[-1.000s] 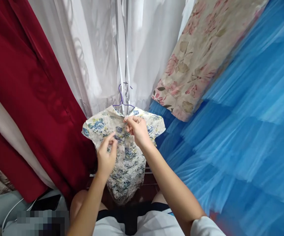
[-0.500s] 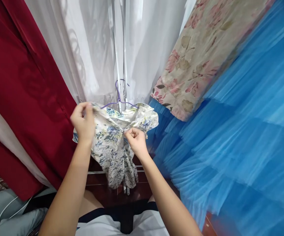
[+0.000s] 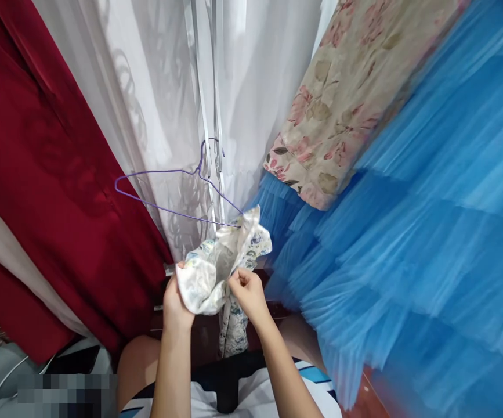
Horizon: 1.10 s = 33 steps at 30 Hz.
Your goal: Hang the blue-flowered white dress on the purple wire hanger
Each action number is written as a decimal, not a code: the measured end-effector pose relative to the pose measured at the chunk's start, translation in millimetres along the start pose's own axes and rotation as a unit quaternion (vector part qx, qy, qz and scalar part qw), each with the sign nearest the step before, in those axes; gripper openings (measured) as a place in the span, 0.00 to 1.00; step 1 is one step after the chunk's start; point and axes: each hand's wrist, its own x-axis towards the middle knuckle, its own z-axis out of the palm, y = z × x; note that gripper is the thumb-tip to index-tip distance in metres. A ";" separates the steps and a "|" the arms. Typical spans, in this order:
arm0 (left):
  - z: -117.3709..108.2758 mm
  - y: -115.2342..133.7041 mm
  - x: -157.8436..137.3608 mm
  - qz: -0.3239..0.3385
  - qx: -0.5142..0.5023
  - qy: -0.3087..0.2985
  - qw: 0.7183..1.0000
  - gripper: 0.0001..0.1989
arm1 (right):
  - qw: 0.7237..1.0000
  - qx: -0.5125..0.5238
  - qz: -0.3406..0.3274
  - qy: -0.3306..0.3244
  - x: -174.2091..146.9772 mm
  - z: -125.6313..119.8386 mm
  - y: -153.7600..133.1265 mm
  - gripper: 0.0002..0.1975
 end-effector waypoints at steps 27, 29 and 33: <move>49.3 25.7 -8.9 0.214 0.502 -0.312 0.778 0.16 | 0.992 0.104 -0.053 -0.053 197.5 -123.1 -91.1 0.04; 55.1 34.6 -3.9 0.240 0.503 -0.276 0.783 0.15 | 0.988 0.116 0.000 -0.099 213.4 -101.8 -97.5 0.06; 36.8 58.2 15.6 0.250 0.456 -0.204 0.829 0.15 | 0.963 0.126 0.056 -0.232 211.1 -78.7 -103.1 0.14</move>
